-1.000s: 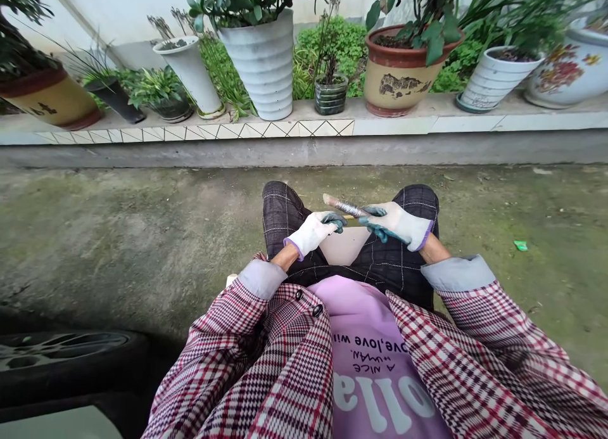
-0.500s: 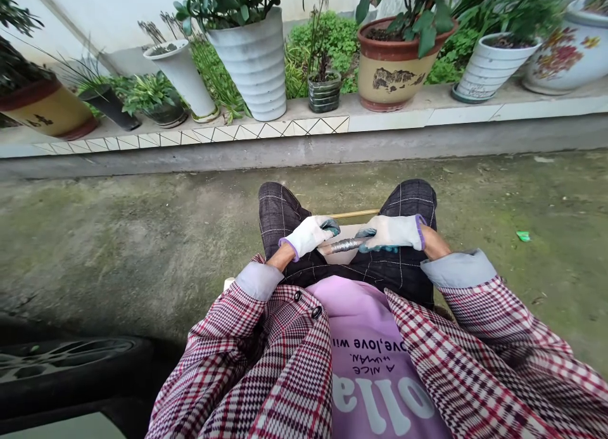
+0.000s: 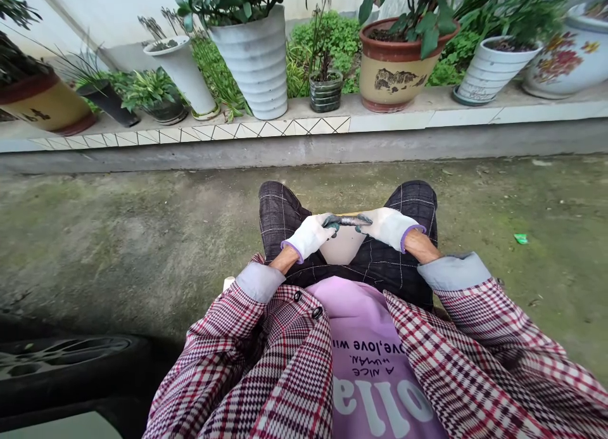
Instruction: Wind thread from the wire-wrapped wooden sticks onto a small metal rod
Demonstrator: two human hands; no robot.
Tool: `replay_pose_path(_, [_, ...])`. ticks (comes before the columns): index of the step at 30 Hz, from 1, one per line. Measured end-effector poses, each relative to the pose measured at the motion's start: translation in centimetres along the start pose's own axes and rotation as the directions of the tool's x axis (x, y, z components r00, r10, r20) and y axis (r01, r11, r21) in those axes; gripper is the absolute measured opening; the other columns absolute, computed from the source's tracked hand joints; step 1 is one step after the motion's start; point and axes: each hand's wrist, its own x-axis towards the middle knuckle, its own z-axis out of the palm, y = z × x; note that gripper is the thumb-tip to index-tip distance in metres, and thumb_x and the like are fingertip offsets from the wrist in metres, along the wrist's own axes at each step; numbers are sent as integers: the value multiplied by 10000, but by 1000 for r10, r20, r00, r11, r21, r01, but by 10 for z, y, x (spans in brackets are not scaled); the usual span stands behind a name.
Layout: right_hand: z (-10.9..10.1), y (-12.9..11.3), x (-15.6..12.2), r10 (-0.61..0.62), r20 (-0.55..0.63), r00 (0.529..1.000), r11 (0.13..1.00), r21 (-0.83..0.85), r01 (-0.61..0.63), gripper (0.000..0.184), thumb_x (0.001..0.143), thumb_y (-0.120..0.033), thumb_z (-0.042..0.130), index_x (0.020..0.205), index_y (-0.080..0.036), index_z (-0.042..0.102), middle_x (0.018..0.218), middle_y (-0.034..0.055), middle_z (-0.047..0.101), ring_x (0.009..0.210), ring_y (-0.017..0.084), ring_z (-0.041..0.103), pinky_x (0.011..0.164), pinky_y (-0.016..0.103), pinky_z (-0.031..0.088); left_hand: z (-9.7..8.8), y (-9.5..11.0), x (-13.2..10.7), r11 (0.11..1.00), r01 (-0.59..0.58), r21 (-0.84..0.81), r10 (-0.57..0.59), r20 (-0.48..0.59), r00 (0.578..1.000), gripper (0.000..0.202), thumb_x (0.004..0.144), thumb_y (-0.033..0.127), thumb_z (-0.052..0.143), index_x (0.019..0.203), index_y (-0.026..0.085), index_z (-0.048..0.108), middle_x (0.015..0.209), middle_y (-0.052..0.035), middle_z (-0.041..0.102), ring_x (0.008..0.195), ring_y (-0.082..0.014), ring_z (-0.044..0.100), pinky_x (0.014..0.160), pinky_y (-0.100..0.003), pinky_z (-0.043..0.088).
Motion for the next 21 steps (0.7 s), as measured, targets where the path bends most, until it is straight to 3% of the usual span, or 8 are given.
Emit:
replay_pose_path(2, [-4,0,4,49,-39,998,994,-95,-52,175,826,-342,669,861,-172,686,827,88,699,776,220,646,654,288,459,2,0,0,974,22,-224,-24,-8,1000,245,781,145,579,989,105,701,750,-37,691,631,-98,587,623,-212,465])
replay_pose_path(4, [-7,-1,3,63,-78,995,994,-83,-69,206,840,-378,631,835,-174,660,778,72,683,686,183,614,591,269,437,4,3,0,917,31,-398,-40,-12,999,224,775,116,579,963,82,695,729,-43,683,609,-93,589,619,-222,477])
replay_pose_path(7, [-6,-7,-1,96,-45,994,958,274,-80,276,833,-444,633,771,-177,601,650,17,612,523,117,522,456,229,408,3,6,1,857,20,-515,-24,-2,1000,147,775,128,597,878,75,687,655,-32,657,565,-87,571,582,-225,467])
replay_pose_path(10, [-1,-13,-5,127,62,990,776,616,-138,307,784,-458,696,804,-168,599,599,-15,563,428,85,460,359,211,394,1,6,3,838,33,-544,-39,1,999,110,785,182,619,823,89,664,595,-13,629,493,-66,509,505,-207,405])
replay_pose_path(14, [-1,-15,-16,-7,153,988,639,761,-113,357,799,-497,691,780,-156,589,580,-17,549,385,79,442,309,209,366,-6,6,1,838,38,-544,-46,-2,999,154,763,227,649,852,103,634,560,14,598,447,-52,455,453,-201,336])
replay_pose_path(17, [-4,-15,-26,-180,233,956,580,810,-88,388,858,-539,615,798,-157,584,558,-19,534,374,87,435,310,212,343,-15,13,-5,772,40,-634,46,117,992,424,687,254,714,1072,98,629,599,35,597,462,-62,486,449,-205,323])
replay_pose_path(19, [-3,-16,-28,-247,296,923,561,820,-113,425,892,-571,541,800,-158,581,527,-22,513,361,93,417,310,220,325,-20,17,-8,719,57,-693,99,184,978,573,641,250,739,1178,105,601,622,44,594,482,-71,519,454,-204,329])
replay_pose_path(21, [1,-17,-24,-242,334,911,595,793,-133,452,902,-599,492,839,-161,587,551,-10,544,366,103,435,323,232,343,-20,19,-9,708,62,-703,82,169,982,558,627,243,740,1151,102,614,637,36,604,490,-71,530,461,-203,343])
